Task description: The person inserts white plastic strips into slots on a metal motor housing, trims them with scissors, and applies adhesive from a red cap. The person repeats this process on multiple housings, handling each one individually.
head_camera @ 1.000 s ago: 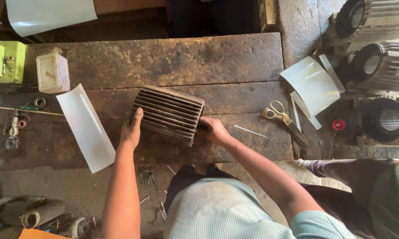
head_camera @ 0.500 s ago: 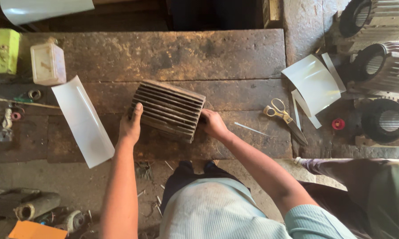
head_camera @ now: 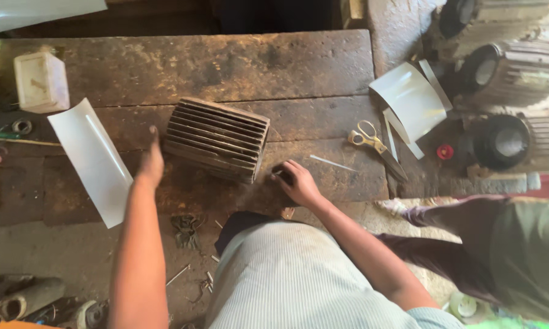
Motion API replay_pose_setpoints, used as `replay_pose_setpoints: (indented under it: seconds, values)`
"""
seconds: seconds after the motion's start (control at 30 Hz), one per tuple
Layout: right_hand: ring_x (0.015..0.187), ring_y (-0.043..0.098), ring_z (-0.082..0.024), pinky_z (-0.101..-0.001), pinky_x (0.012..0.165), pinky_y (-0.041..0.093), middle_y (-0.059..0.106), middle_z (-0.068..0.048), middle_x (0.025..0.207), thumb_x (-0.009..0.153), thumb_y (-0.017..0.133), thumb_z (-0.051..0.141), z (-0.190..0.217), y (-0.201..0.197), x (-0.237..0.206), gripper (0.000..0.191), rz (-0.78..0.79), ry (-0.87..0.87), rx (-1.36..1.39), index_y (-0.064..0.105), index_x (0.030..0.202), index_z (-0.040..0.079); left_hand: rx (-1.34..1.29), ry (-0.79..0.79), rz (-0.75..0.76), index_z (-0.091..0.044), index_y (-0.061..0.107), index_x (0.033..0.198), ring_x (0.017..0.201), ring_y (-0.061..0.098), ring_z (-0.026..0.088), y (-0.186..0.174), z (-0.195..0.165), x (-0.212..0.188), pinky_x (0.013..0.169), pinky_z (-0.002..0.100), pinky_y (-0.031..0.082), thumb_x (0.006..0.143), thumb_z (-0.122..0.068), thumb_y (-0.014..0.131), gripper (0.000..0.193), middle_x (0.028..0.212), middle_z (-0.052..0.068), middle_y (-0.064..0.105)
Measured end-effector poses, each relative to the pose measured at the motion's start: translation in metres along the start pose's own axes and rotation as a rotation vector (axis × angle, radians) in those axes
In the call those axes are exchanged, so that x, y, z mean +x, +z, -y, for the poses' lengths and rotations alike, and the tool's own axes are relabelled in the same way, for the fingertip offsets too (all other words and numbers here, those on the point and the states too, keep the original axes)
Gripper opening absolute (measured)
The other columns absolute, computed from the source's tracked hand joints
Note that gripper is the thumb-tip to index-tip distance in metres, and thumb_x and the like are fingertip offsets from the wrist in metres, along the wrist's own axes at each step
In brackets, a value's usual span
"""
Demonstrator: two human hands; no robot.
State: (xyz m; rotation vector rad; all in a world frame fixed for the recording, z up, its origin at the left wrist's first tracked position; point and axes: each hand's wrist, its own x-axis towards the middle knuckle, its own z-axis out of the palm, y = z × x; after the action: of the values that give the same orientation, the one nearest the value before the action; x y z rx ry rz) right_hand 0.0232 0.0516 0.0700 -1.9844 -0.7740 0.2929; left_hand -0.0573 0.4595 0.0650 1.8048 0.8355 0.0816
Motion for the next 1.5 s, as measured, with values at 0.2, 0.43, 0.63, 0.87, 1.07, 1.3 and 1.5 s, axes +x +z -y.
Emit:
replay_pose_setpoints:
  seconds: [0.2,0.43,0.63,0.87,1.07,1.3,1.5]
  values:
    - [0.097,0.066,-0.039,-0.0452,0.081,0.055,0.066,-0.015,0.105,0.089,0.075,0.018,-0.001,-0.007,-0.027,0.020,-0.065,0.046,-0.129,0.068,0.103,0.006,0.096,-0.150,0.420,-0.002,0.062,0.138,0.104,0.065,0.025,0.007,-0.034,0.043,0.087,0.045,0.052,0.097,-0.026,0.048,0.050,0.126,0.013,0.069]
    - [0.095,0.065,-0.040,-0.0452,0.079,0.055,0.065,-0.015,0.103,0.086,0.075,0.017,0.000,0.006,-0.029,0.021,-0.185,0.105,-0.196,0.068,0.102,0.006,0.197,-0.208,0.528,-0.003,0.065,0.134,0.110,0.063,0.018,0.010,-0.020,0.066,0.097,0.034,0.046,0.102,-0.025,0.049,0.042,0.124,0.008,0.071]
    - [0.092,0.066,-0.039,-0.0443,0.077,0.055,0.066,-0.014,0.099,0.085,0.074,0.016,0.009,0.014,-0.022,0.019,-0.278,0.145,-0.210,0.068,0.099,0.006,0.235,-0.122,0.530,0.002,0.070,0.127,0.104,0.065,0.017,0.011,-0.007,0.066,0.091,0.034,0.050,0.099,-0.019,0.053,0.038,0.119,0.009,0.073]
    - [0.089,0.066,-0.039,-0.0446,0.075,0.053,0.066,-0.015,0.095,0.087,0.074,0.016,0.009,0.026,-0.017,0.015,-0.333,0.194,-0.266,0.068,0.095,0.005,0.229,-0.173,0.690,0.001,0.073,0.122,0.092,0.066,0.020,0.003,-0.010,0.071,0.078,0.036,0.054,0.097,-0.018,0.058,0.035,0.112,0.012,0.074]
    - [0.090,0.064,-0.041,-0.0459,0.075,0.052,0.065,-0.018,0.096,0.087,0.076,0.018,-0.009,0.038,-0.023,0.019,-0.382,0.192,-0.344,0.066,0.096,0.004,0.208,-0.048,0.722,0.003,0.069,0.126,0.100,0.065,0.016,0.004,-0.005,0.067,0.085,0.032,0.054,0.097,-0.016,0.057,0.036,0.119,0.010,0.073]
    - [0.100,0.066,-0.028,-0.0355,0.086,0.053,0.071,-0.014,0.115,0.110,0.048,0.030,0.041,0.048,0.017,0.034,-0.733,0.464,0.522,0.067,0.120,0.004,0.323,-0.011,0.659,0.003,0.067,0.127,0.105,0.065,0.016,0.006,0.000,0.070,0.091,0.033,0.054,0.096,-0.012,0.060,0.035,0.122,0.011,0.072]
    - [0.137,0.058,-0.033,-0.0419,0.118,0.045,0.064,-0.013,0.141,0.094,0.071,0.030,0.164,0.047,0.082,0.041,-0.681,0.118,-0.265,0.066,0.129,0.009,-0.056,0.256,0.740,-0.005,0.054,0.145,0.119,0.058,0.012,0.020,-0.007,0.071,0.101,0.032,0.051,0.100,-0.020,0.059,0.048,0.139,0.003,0.062]
